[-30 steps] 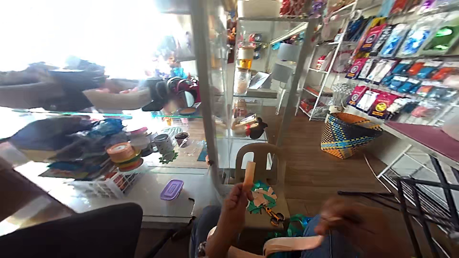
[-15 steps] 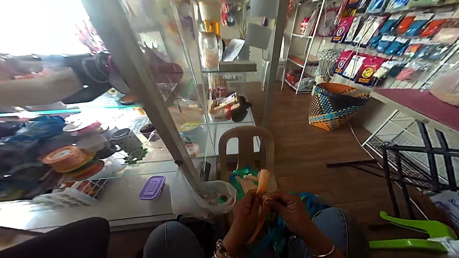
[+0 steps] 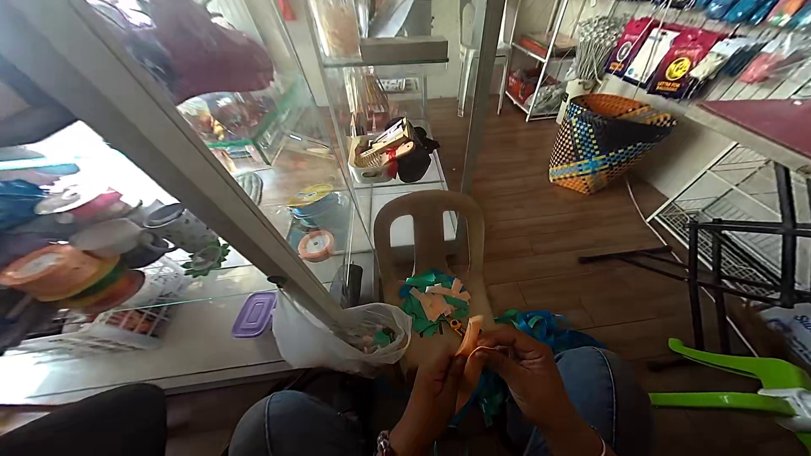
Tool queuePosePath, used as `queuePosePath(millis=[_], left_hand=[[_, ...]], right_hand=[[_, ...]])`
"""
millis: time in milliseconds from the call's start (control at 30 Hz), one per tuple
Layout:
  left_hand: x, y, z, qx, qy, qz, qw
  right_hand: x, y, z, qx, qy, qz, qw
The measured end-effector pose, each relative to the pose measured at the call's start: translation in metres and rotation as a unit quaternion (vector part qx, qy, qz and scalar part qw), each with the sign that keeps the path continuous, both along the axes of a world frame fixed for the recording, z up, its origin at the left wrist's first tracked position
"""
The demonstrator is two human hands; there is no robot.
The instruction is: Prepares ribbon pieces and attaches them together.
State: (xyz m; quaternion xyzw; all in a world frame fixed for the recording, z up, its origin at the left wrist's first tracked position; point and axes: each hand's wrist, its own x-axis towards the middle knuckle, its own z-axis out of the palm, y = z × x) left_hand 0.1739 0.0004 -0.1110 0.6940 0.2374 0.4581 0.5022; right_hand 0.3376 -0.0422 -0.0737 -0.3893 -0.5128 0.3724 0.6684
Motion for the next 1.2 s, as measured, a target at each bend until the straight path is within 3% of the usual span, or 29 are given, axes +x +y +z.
queuePosePath(millis=[333,567,767,900,1200], left_hand=[[0.002,0.000,-0.002,0.029,0.017,-0.034,0.999],[0.003,0.001,-0.007,0.042,0.020,-0.050,0.998],[0.002,-0.005,-0.001,-0.036,0.000,-0.115,0.993],[0.008,-0.007,-0.001,-0.040,-0.028,-0.138,0.989],[0.014,-0.011,-0.010,-0.008,0.005,-0.060,0.998]], right_hand=[[0.011,0.000,0.004,-0.023,0.075,0.054,0.995],[0.008,0.000,0.003,-0.037,0.101,0.021,0.994],[0.004,-0.001,0.003,-0.040,0.071,-0.029,0.996],[0.003,-0.001,0.003,-0.042,0.063,-0.049,0.996],[-0.002,-0.002,0.002,-0.032,0.036,-0.077,0.996]])
